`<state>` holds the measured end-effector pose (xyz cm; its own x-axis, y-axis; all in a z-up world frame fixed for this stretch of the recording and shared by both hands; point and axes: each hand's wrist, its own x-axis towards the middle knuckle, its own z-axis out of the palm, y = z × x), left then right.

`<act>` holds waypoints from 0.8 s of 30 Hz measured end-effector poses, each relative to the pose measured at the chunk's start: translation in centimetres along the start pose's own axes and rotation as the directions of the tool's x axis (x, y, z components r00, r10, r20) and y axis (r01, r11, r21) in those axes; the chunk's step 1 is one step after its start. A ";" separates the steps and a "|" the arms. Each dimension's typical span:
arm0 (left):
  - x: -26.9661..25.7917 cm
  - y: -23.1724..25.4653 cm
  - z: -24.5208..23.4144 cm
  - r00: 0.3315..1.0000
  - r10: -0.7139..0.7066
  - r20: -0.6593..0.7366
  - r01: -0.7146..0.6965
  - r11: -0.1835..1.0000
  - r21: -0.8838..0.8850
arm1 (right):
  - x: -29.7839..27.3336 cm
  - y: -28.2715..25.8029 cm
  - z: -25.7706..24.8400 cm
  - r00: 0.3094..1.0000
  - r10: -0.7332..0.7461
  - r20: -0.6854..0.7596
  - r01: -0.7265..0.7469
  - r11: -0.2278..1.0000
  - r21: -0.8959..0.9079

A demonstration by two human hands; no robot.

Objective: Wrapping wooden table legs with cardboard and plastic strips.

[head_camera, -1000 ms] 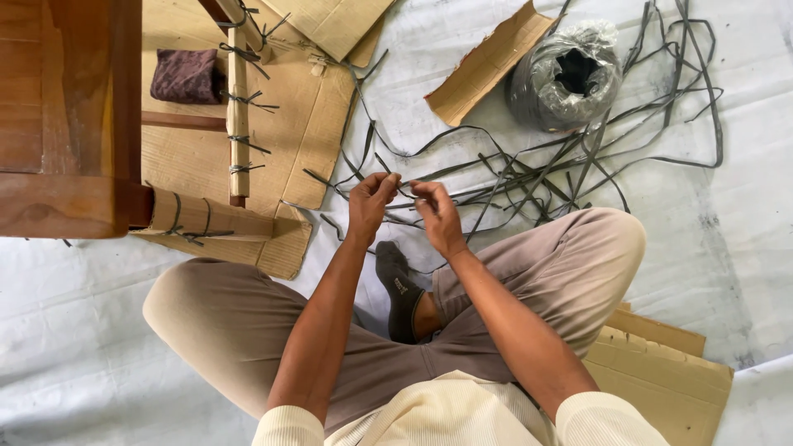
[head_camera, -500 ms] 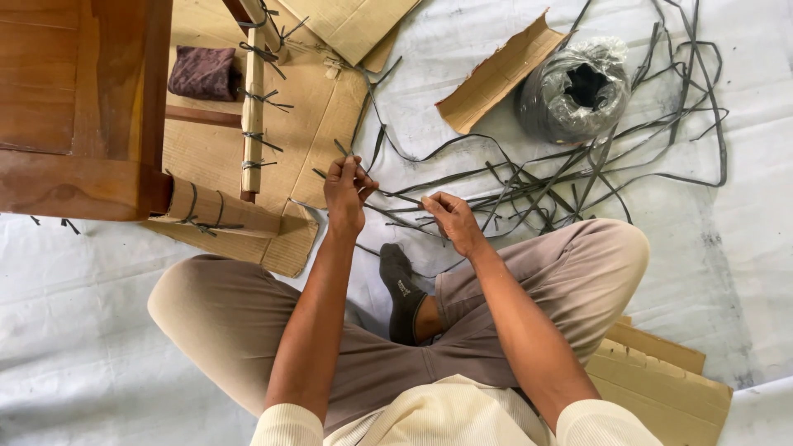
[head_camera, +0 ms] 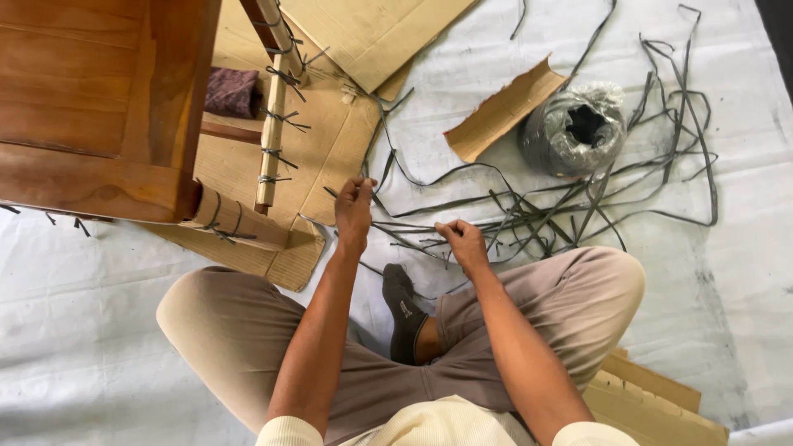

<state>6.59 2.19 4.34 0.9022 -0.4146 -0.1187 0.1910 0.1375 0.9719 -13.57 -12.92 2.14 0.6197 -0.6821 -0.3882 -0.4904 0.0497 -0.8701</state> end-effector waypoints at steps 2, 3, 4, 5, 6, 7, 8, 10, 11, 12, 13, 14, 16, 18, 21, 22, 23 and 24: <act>-1.0 1.5 0.3 0.999 -0.037 -0.001 0.037 0.996 0.076 | 0.1 0.1 0.4 0.999 -0.042 -0.014 0.040 0.993 -0.114; -1.6 2.2 0.4 0.997 -0.081 -0.002 0.080 0.985 0.152 | 0.1 0.2 0.7 0.996 -0.080 -0.027 0.071 0.971 -0.226; -1.9 1.5 0.4 0.997 -0.074 -0.012 0.075 0.986 0.149 | -0.1 0.0 1.1 0.996 -0.088 -0.018 0.081 0.970 -0.230; -2.0 0.7 0.3 0.998 -0.067 -0.008 0.067 0.986 0.150 | -0.3 -0.2 1.5 0.976 -0.218 -0.003 0.207 0.932 -0.298; -2.1 0.0 0.2 0.998 -0.060 -0.003 0.060 0.987 0.151 | -0.4 -0.5 2.0 0.939 -0.343 0.022 0.327 0.873 -0.361; -2.5 -0.2 0.4 0.998 -0.055 -0.015 0.056 0.988 0.147 | -0.8 -1.6 2.7 0.936 -0.349 0.033 0.337 0.869 -0.363; -3.0 -0.4 0.5 0.998 -0.063 -0.003 0.063 0.990 0.125 | -1.3 -2.7 3.5 0.917 -0.388 0.086 0.397 0.879 -0.263; -4.3 -0.3 0.8 0.997 -0.072 -0.007 0.072 0.992 0.099 | -2.4 -4.1 5.2 0.890 -0.429 0.152 0.451 0.878 -0.160; -4.7 0.3 1.0 0.995 -0.104 0.004 0.104 0.994 -0.030 | -2.6 -4.6 6.2 0.897 -0.374 0.234 0.385 0.923 -0.003; -5.1 0.8 1.2 0.991 -0.133 0.020 0.135 0.978 -0.158 | -2.9 -5.1 7.2 0.889 -0.325 0.322 0.293 0.945 0.145; -5.1 0.7 0.9 0.992 -0.130 0.002 0.128 0.978 -0.164 | -3.1 -4.6 7.8 0.882 -0.328 0.340 0.297 0.944 0.142; -5.1 0.6 0.5 0.994 -0.104 -0.026 0.097 0.975 -0.202 | -3.2 -4.2 8.5 0.874 -0.277 0.400 0.195 0.953 0.233; -5.1 0.5 -0.5 0.994 -0.078 -0.074 0.058 0.968 -0.242 | -3.9 -4.6 9.4 0.848 -0.228 0.479 0.082 0.948 0.306; -5.1 0.8 -1.9 0.975 -0.107 -0.197 0.056 0.967 -0.249 | -4.8 -6.5 10.0 0.838 -0.124 0.531 -0.054 0.950 0.308; -5.0 1.7 -4.9 0.947 -0.167 -0.273 0.051 0.921 -0.387 | -3.7 -6.1 11.4 0.823 -0.116 0.556 -0.026 0.970 0.241; -5.1 2.0 -5.7 0.943 -0.163 -0.289 0.040 0.920 -0.389 | -3.5 -6.7 11.6 0.814 -0.118 0.568 -0.023 0.972 0.235; -5.3 2.5 -6.5 0.935 -0.156 -0.319 0.010 0.910 -0.415 | -3.5 -7.2 11.8 0.808 -0.108 0.579 -0.020 0.977 0.211; -5.5 2.9 -7.2 0.925 -0.150 -0.350 -0.021 0.898 -0.440 | -3.4 -7.8 11.9 0.803 -0.097 0.588 -0.017 0.982 0.186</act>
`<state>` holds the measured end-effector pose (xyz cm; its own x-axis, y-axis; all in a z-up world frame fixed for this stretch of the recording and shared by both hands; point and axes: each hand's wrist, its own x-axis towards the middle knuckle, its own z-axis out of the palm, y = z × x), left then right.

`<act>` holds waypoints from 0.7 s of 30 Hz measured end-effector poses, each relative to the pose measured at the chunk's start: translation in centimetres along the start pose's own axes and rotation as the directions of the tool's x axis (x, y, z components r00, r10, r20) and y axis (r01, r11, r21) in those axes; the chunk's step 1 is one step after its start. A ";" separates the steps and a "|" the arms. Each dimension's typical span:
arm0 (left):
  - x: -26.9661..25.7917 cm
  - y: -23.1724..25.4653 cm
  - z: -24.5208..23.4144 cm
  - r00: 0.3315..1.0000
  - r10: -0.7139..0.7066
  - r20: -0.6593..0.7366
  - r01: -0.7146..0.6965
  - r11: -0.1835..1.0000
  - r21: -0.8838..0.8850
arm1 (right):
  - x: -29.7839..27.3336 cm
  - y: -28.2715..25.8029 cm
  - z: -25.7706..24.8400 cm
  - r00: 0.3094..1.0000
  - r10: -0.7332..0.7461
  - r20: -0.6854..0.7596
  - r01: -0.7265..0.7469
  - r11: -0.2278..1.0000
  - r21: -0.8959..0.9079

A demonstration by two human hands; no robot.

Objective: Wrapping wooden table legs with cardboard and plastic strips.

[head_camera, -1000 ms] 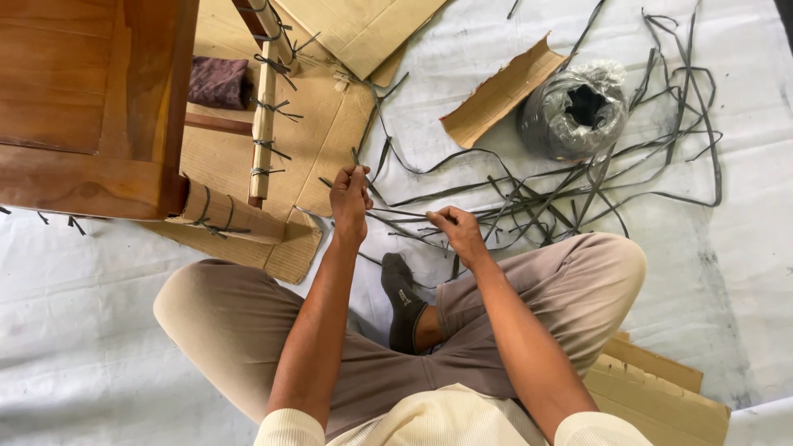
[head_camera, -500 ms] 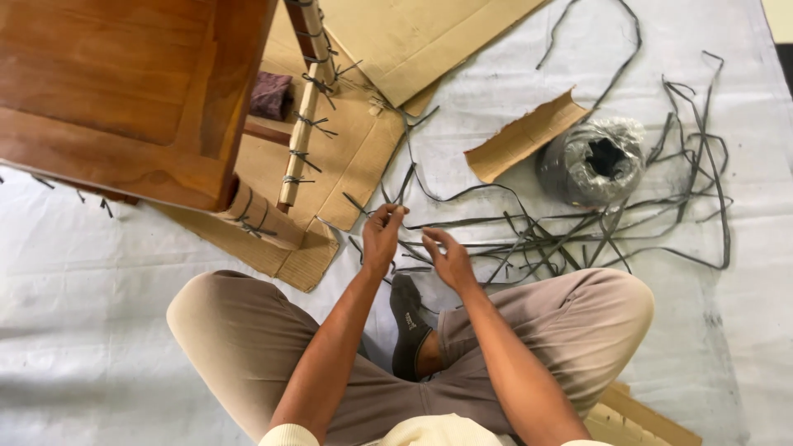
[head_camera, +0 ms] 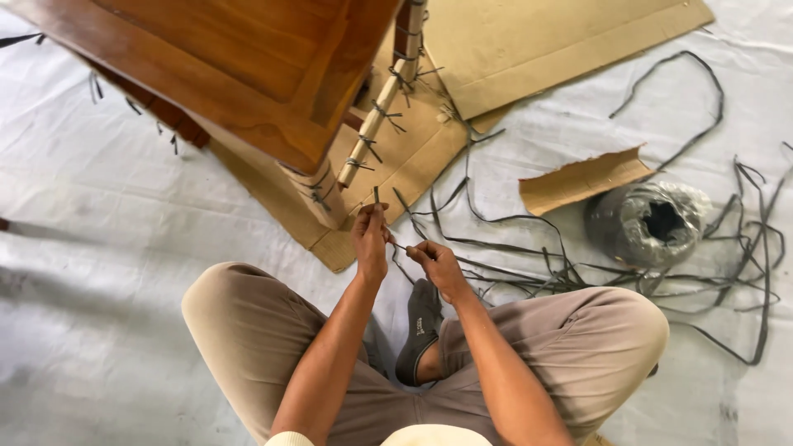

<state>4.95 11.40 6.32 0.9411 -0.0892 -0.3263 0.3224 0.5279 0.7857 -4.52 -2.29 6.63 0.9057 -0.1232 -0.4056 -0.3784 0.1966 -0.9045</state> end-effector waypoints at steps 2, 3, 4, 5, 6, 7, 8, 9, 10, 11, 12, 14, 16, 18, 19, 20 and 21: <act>0.3 0.0 -1.5 0.997 0.027 -0.069 -0.028 1.000 -0.014 | 0.5 -0.6 0.5 0.999 0.047 0.001 -0.047 0.999 0.007; 0.5 0.1 -2.1 0.991 0.047 -0.128 -0.051 0.998 -0.024 | 0.8 -1.0 0.8 0.996 0.092 -0.008 -0.092 0.996 0.016; 1.2 -0.6 -3.6 0.989 0.056 -0.136 -0.061 0.998 -0.027 | 1.6 -0.8 0.8 0.996 0.089 0.004 -0.089 0.996 0.011; 2.0 -1.3 -5.1 0.977 0.093 -0.192 -0.097 0.995 -0.008 | 2.5 -0.7 0.7 0.994 0.104 -0.035 -0.100 0.992 0.079; 2.8 -2.0 -6.5 0.960 0.130 -0.247 -0.131 0.991 0.012 | 3.4 -0.6 0.7 0.990 0.121 -0.072 -0.109 0.983 0.148; 2.7 -1.1 -7.0 0.958 0.131 -0.256 -0.133 0.991 0.011 | 4.2 -0.1 0.9 0.990 0.125 -0.065 -0.114 0.983 0.143; 2.6 -0.2 -7.5 0.927 0.179 -0.328 -0.178 0.983 0.033 | 5.1 0.4 1.0 0.986 0.121 -0.114 -0.094 0.970 0.224; 2.8 0.7 -7.7 0.891 0.228 -0.393 -0.224 0.973 0.058 | 6.2 0.7 1.0 0.979 0.117 -0.166 -0.062 0.951 0.302; 3.3 1.6 -8.0 0.889 0.231 -0.396 -0.227 0.972 0.056 | 7.2 -0.2 1.5 0.980 0.115 -0.161 -0.063 0.952 0.299; 3.6 2.4 -8.3 0.865 0.275 -0.418 -0.277 0.959 0.058 | 8.0 -1.0 2.0 0.977 0.099 -0.191 -0.031 0.944 0.328; 3.9 3.1 -8.6 0.839 0.319 -0.441 -0.326 0.943 0.062 | 8.8 -1.8 2.5 0.972 0.083 -0.220 0.001 0.935 0.355; 3.8 6.4 -7.6 0.843 0.318 -0.433 -0.304 0.947 0.103 | 9.6 -3.5 4.3 0.978 0.060 -0.202 0.013 0.939 0.343; 4.9 8.7 -7.2 0.848 0.323 -0.421 -0.291 0.946 0.141 | 10.6 -6.0 6.3 0.983 0.027 -0.181 0.035 0.943 0.330; 6.4 9.8 -7.5 0.888 0.384 -0.252 -0.351 0.921 0.169 | 11.0 -8.5 8.4 0.992 0.007 -0.122 0.020 0.975 0.220; 7.0 10.6 -7.5 0.887 0.387 -0.252 -0.354 0.920 0.168 | 11.8 -9.0 9.0 0.993 0.004 -0.120 0.022 0.975 0.219; 7.6 11.4 -7.4 0.905 0.400 -0.146 -0.367 0.906 0.210 | 12.6 -9.5 9.5 0.997 0.010 -0.081 0.002 0.990 0.141; 8.1 12.1 -7.4 0.914 0.403 -0.041 -0.381 0.890 0.252 | 13.2 -9.9 10.1 0.999 0.021 -0.041 -0.018 0.998 0.062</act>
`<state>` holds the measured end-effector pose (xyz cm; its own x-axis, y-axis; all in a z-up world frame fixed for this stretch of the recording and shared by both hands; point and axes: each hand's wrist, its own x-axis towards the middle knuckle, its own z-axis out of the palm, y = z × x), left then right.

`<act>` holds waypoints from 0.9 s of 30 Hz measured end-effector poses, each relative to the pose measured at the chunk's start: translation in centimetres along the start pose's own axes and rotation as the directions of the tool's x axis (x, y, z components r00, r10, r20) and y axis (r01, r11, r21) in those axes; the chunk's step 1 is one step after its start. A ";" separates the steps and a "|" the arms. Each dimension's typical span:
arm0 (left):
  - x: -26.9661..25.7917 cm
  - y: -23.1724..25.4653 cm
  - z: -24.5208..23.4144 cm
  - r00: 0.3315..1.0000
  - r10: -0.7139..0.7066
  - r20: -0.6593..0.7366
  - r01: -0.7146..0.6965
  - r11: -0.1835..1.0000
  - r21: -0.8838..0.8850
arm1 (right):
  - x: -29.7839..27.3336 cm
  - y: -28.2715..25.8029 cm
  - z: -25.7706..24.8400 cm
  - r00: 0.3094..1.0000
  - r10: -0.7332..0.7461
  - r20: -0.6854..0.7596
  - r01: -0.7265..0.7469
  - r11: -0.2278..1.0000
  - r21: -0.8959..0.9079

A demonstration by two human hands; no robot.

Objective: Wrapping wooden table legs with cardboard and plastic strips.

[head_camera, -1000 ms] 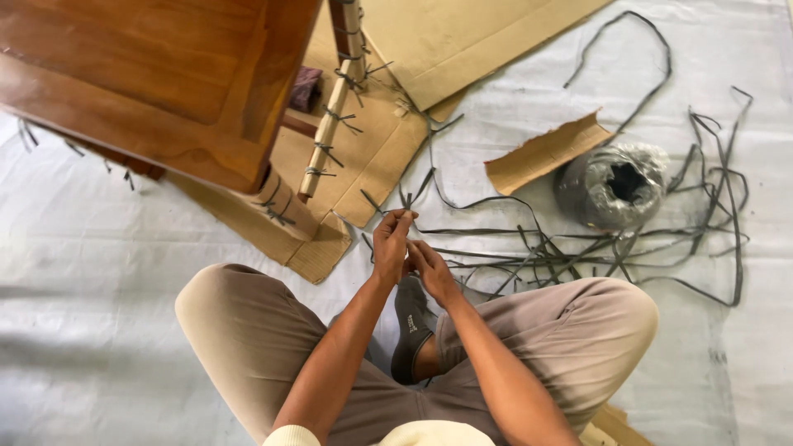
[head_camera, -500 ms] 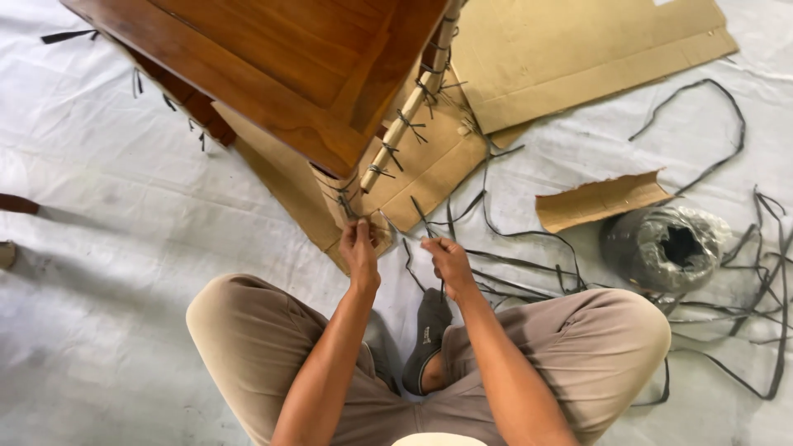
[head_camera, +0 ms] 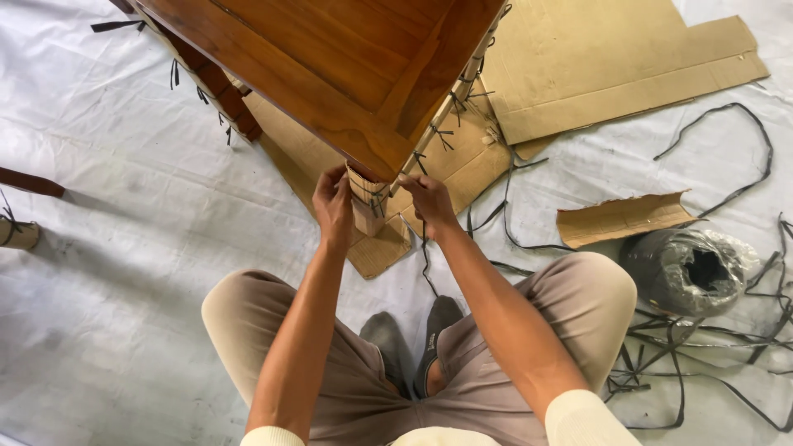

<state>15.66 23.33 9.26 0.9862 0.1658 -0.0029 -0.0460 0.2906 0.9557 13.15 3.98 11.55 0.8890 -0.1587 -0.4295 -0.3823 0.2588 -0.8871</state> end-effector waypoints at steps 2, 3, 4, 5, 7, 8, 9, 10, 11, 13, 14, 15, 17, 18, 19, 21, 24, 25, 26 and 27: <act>1.2 1.0 -0.2 0.994 -0.064 0.088 0.063 0.998 0.016 | 2.9 2.1 -0.1 0.998 0.000 0.062 0.004 0.998 -0.056; 1.9 1.6 -0.2 0.976 -0.130 0.177 0.126 0.991 0.036 | 4.6 3.0 -0.2 0.993 0.001 0.120 0.012 0.994 -0.112; 2.3 1.5 -0.2 0.976 -0.127 0.177 0.122 0.992 0.035 | 4.7 2.6 0.4 0.993 -0.002 0.122 0.016 0.993 -0.113; 2.6 1.5 -0.3 0.951 -0.204 0.234 0.194 0.979 0.067 | 4.9 2.3 0.9 0.990 0.009 0.143 0.013 0.989 -0.150; 3.6 0.4 -0.6 0.918 -0.275 0.287 0.256 0.961 0.100 | 4.6 1.1 1.8 0.986 0.017 0.166 0.015 0.982 -0.189; 4.1 -0.6 -1.1 0.891 -0.297 0.344 0.277 0.955 0.107 | 4.0 0.3 2.3 0.983 0.013 0.185 0.024 0.980 -0.196; 4.5 -1.7 -1.6 0.860 -0.318 0.399 0.297 0.948 0.115 | 3.3 -0.4 2.8 0.979 0.010 0.204 0.032 0.979 -0.204; 4.7 -2.0 -1.8 0.862 -0.316 0.395 0.296 0.948 0.114 | 3.3 -0.5 2.9 0.978 0.011 0.208 0.033 0.978 -0.205; 4.8 -2.4 -1.9 0.850 -0.302 0.432 0.285 0.953 0.107 | 3.3 -0.6 3.1 0.974 0.000 0.227 0.045 0.980 -0.194; 4.4 -2.5 -2.4 0.835 -0.294 0.466 0.279 0.955 0.102 | 3.0 -0.4 3.2 0.970 -0.006 0.244 0.052 0.982 -0.181; 4.3 -2.3 -2.5 0.891 -0.230 0.392 0.152 0.964 0.220 | 3.1 -0.5 3.2 0.972 -0.003 0.235 0.047 0.982 -0.181; 4.1 -2.0 -2.5 0.934 -0.150 0.325 0.031 0.939 0.343 | 3.1 -0.5 3.2 0.974 0.000 0.226 0.042 0.983 -0.181; 3.5 0.4 -2.4 0.958 -0.144 0.249 0.019 0.896 0.444 | 3.9 0.7 2.3 0.978 0.025 0.207 0.018 0.979 -0.201; 3.1 1.5 -2.3 0.978 -0.124 0.170 0.014 0.843 0.538 | 4.3 1.3 1.9 0.980 0.048 0.191 -0.004 0.975 -0.223; 2.6 2.0 -2.4 0.978 -0.125 0.169 0.015 0.843 0.538 | 4.6 2.0 1.4 0.980 0.048 0.191 -0.005 0.975 -0.224; 1.8 3.2 -2.6 0.988 -0.128 0.086 0.072 0.877 0.475 | 5.2 3.5 0.6 0.979 0.085 0.183 -0.037 0.967 -0.252; 0.6 3.6 -2.9 0.992 -0.072 0.102 0.006 0.842 0.539 | 4.5 4.7 0.1 0.982 0.074 0.174 -0.034 0.975 -0.222; 0.4 3.1 -3.2 0.992 -0.072 0.102 0.006 0.842 0.539 | 3.9 4.2 0.4 0.982 0.073 0.175 -0.033 0.974 -0.222; 0.1 2.6 -3.3 0.993 -0.059 0.106 -0.017 0.797 0.604 | 3.2 3.8 0.6 0.985 0.071 0.160 -0.036 0.977 -0.208; -0.2 2.0 -3.5 0.993 -0.047 0.111 -0.038 0.746 0.664 | 2.5 3.3 0.8 0.987 0.069 0.146 -0.040 0.980 -0.194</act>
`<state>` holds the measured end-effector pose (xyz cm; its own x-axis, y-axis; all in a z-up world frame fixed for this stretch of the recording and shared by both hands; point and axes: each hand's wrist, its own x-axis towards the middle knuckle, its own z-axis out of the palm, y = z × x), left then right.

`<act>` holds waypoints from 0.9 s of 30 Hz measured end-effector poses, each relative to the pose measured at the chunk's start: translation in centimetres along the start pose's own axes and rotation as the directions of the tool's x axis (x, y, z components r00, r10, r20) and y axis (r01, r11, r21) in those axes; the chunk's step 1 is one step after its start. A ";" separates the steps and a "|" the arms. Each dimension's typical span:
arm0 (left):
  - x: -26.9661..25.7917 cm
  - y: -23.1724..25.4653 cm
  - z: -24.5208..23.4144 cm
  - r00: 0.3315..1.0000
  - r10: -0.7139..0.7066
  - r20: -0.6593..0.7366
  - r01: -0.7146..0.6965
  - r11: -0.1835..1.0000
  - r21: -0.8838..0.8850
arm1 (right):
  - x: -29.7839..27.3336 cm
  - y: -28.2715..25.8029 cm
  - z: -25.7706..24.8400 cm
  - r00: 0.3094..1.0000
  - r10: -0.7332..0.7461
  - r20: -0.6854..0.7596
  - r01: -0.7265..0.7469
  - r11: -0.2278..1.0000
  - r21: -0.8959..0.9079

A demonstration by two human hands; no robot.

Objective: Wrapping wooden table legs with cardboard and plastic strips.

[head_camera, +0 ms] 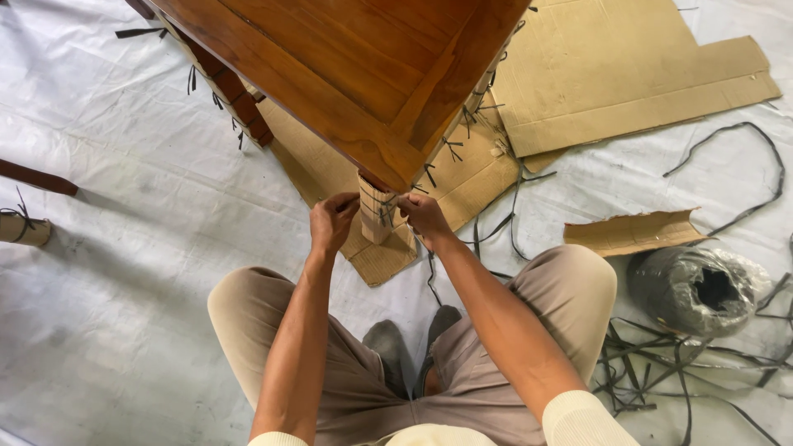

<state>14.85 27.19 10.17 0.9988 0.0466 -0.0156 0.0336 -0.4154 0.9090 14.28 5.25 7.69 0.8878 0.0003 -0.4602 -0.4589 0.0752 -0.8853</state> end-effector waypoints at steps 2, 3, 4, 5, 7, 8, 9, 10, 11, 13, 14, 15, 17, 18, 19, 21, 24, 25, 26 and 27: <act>-1.2 -0.3 0.2 1.000 0.010 -0.025 -0.010 1.000 0.002 | -0.5 1.0 0.0 1.000 0.001 -0.004 -0.001 1.000 0.022; -1.4 -0.3 0.3 0.998 0.026 -0.055 -0.026 1.000 0.005 | -0.5 1.2 -0.1 1.000 -0.006 -0.005 0.006 0.999 0.044; -1.5 0.0 0.4 0.998 0.032 -0.055 -0.032 0.999 0.004 | -0.9 0.9 -0.1 1.000 -0.011 -0.008 0.012 0.999 0.044; -1.9 0.0 0.5 0.998 0.026 -0.063 -0.026 1.000 -0.001 | -1.4 0.8 0.0 1.000 -0.004 -0.016 0.005 0.998 0.057; -2.5 0.1 0.6 0.997 0.024 -0.070 -0.024 1.000 -0.007 | -2.2 0.8 0.0 1.000 0.001 -0.028 0.001 0.998 0.070; -2.8 0.1 0.7 0.996 0.021 -0.088 -0.020 1.000 0.012 | -2.5 0.9 -0.1 0.999 0.005 -0.050 -0.002 0.998 0.061; -3.1 0.1 0.7 0.994 0.018 -0.106 -0.015 0.999 0.031 | -2.7 1.0 -0.2 0.997 0.010 -0.071 -0.006 0.999 0.053; -3.5 0.0 0.9 0.994 0.021 -0.105 -0.018 0.999 0.030 | -2.6 1.5 -0.4 0.997 0.007 -0.073 -0.003 0.999 0.053; -3.8 -0.1 1.2 0.992 -0.013 -0.124 0.016 0.999 0.027 | -2.6 2.1 -0.6 0.996 -0.001 -0.093 0.005 0.999 0.049; -4.4 -0.6 1.8 0.989 -0.044 -0.139 0.047 0.999 0.024 | -2.4 3.2 -1.1 0.993 -0.009 -0.118 0.015 0.999 0.046; -4.6 -1.1 2.1 0.987 -0.061 -0.147 0.066 0.997 0.026 | -2.2 3.6 -1.3 0.991 -0.030 -0.128 0.037 0.998 0.051; -4.9 -1.7 2.5 0.984 -0.081 -0.156 0.086 0.996 0.029 | -2.2 4.1 -1.5 0.989 -0.049 -0.136 0.057 0.997 0.055; -5.5 -3.0 3.2 0.983 -0.104 -0.153 0.112 0.993 0.044 | -3.0 4.0 -1.5 0.988 -0.051 -0.147 0.058 0.997 0.046; -5.7 -3.5 3.6 0.980 -0.128 -0.153 0.139 0.989 0.059 | -3.3 3.8 -1.6 0.986 -0.053 -0.155 0.059 0.998 0.035; -6.2 -2.6 3.3 0.980 -0.127 -0.151 0.137 0.989 0.060 | -3.3 4.5 -1.7 0.986 -0.053 -0.158 0.059 0.998 0.037; -7.2 -0.7 3.0 0.918 -0.392 -0.060 0.387 0.918 -0.085 | -3.2 5.9 -2.0 0.984 -0.042 -0.171 0.044 0.999 0.011; -7.4 -1.7 3.3 0.930 -0.358 -0.085 0.355 0.934 -0.052 | -3.4 6.7 -2.1 0.983 -0.057 -0.176 0.057 0.998 -0.007; -7.5 -1.4 3.3 0.930 -0.357 -0.085 0.354 0.934 -0.052 | -4.1 6.3 -1.9 0.983 -0.059 -0.176 0.058 0.998 -0.007; -7.7 -1.2 3.2 0.922 -0.381 -0.069 0.377 0.924 -0.068 | -4.7 5.9 -1.6 0.983 -0.045 -0.177 0.045 0.999 -0.005; -7.8 -0.9 3.1 0.913 -0.405 -0.053 0.400 0.913 -0.084 | -5.3 5.5 -1.4 0.983 -0.031 -0.179 0.031 1.000 -0.004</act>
<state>7.15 24.37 8.20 0.8961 0.2589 -0.3606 0.4275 -0.2846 0.8580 7.04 4.28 5.20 0.8814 -0.1802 -0.4367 -0.4312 0.0708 -0.8995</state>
